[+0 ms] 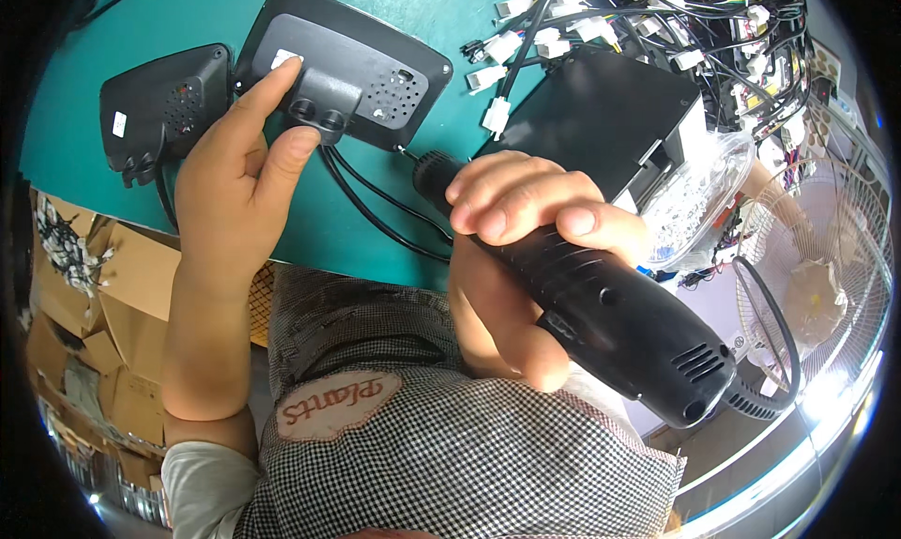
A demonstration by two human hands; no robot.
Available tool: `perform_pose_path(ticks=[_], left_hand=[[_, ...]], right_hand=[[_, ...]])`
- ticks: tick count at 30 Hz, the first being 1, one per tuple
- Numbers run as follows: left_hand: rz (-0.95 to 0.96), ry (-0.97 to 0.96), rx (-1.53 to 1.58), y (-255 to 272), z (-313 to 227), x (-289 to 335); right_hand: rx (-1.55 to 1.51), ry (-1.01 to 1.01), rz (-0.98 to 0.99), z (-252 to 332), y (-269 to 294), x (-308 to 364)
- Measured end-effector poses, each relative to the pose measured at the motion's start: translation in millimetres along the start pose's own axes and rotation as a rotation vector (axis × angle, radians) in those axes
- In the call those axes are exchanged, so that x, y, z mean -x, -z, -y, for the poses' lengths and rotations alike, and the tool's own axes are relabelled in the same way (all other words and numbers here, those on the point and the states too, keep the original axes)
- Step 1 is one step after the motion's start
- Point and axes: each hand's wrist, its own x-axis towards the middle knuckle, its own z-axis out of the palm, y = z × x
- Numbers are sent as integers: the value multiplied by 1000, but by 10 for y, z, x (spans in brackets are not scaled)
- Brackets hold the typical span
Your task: The person attaches plastic casings to electronic display modules using an electric screwdriver to secure them with screws.
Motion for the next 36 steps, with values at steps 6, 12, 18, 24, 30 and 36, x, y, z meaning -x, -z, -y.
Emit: perform_pose_path(ticks=[6, 12, 18, 24, 30, 36], left_hand=[[12, -88, -103, -35, 85, -49], [-1, -190, -225, -94, 179, -4], [-29, -218, -170, -169, 163, -64], [150, 223, 472, -41, 101, -4], [306, 437, 1462, 51, 69, 125], [369, 328, 1575, 111, 25, 272]], right_hand=[[33, 10, 82, -93, 0, 21], [146, 59, 212, -98, -135, 104], [144, -71, 68, -52, -81, 69], [-184, -84, 4, 29, -24, -267], [-408, -237, 76, 150, -323, -527], [-422, -235, 81, 29, -434, -521]])
